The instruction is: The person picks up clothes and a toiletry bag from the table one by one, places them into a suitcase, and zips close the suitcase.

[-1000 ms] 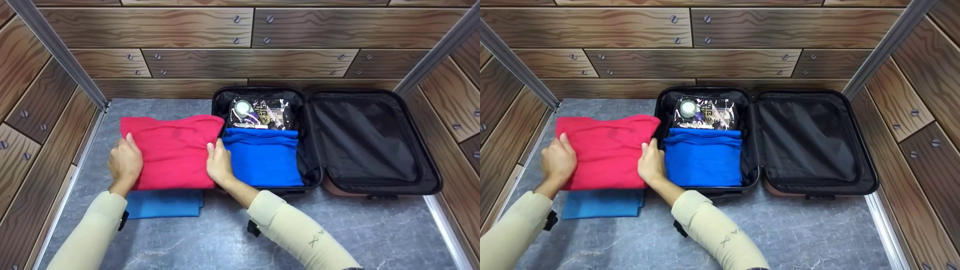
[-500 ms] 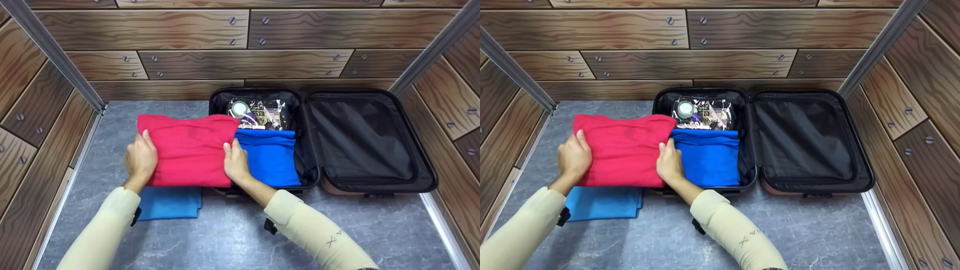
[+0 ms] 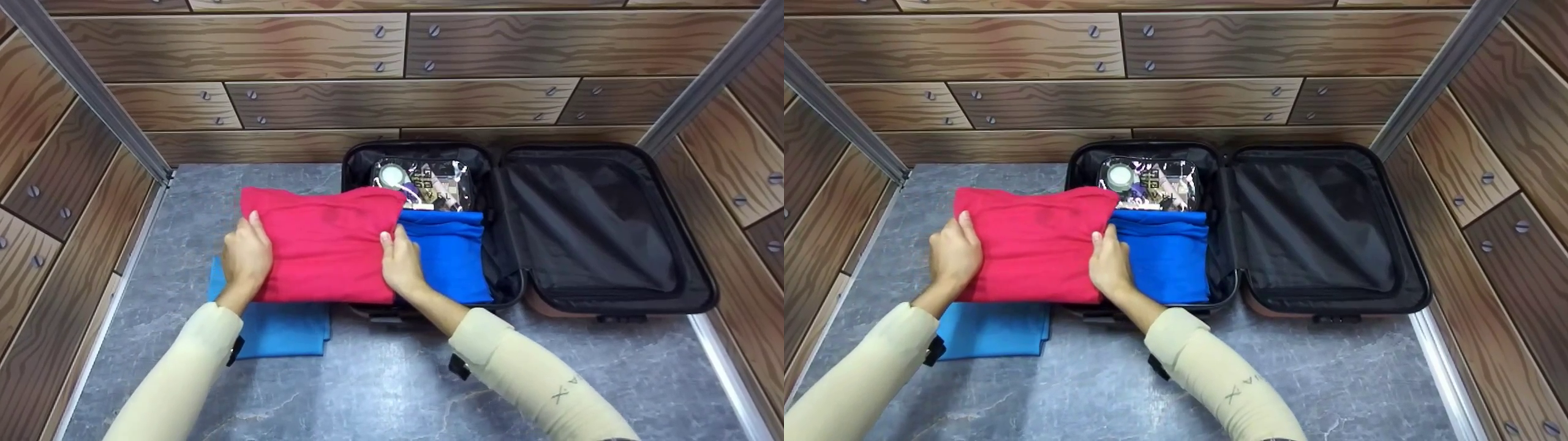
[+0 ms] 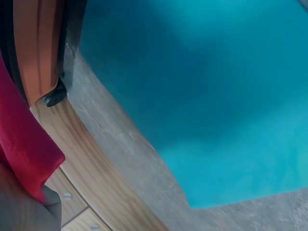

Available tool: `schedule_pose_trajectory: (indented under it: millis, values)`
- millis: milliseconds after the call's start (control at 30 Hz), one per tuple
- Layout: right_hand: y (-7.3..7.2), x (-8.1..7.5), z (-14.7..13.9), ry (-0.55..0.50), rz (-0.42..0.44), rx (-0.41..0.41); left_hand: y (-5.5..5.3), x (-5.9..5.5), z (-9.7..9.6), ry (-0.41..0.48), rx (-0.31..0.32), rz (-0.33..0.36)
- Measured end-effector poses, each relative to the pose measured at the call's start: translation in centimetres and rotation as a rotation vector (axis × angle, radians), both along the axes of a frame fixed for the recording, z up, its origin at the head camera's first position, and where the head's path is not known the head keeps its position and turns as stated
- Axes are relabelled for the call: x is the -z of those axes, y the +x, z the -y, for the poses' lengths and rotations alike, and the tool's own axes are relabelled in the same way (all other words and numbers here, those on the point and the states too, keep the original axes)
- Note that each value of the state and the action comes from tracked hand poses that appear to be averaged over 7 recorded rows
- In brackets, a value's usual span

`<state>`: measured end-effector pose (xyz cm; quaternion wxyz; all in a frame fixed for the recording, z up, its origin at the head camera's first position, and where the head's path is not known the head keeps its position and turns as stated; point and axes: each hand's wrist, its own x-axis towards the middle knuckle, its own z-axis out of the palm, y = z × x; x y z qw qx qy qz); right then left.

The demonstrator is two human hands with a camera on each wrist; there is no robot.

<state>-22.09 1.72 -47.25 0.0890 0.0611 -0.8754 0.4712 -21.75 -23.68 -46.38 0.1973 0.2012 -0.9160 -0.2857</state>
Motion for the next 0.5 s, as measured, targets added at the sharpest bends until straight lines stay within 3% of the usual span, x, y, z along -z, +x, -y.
schedule_pose_trajectory:
  millis: [500]
  values:
    - [-0.4, 0.2, -3.7, 0.03, -0.004, 0.018, -0.8, -0.3, -3.3, -0.004, 0.075, -0.002]
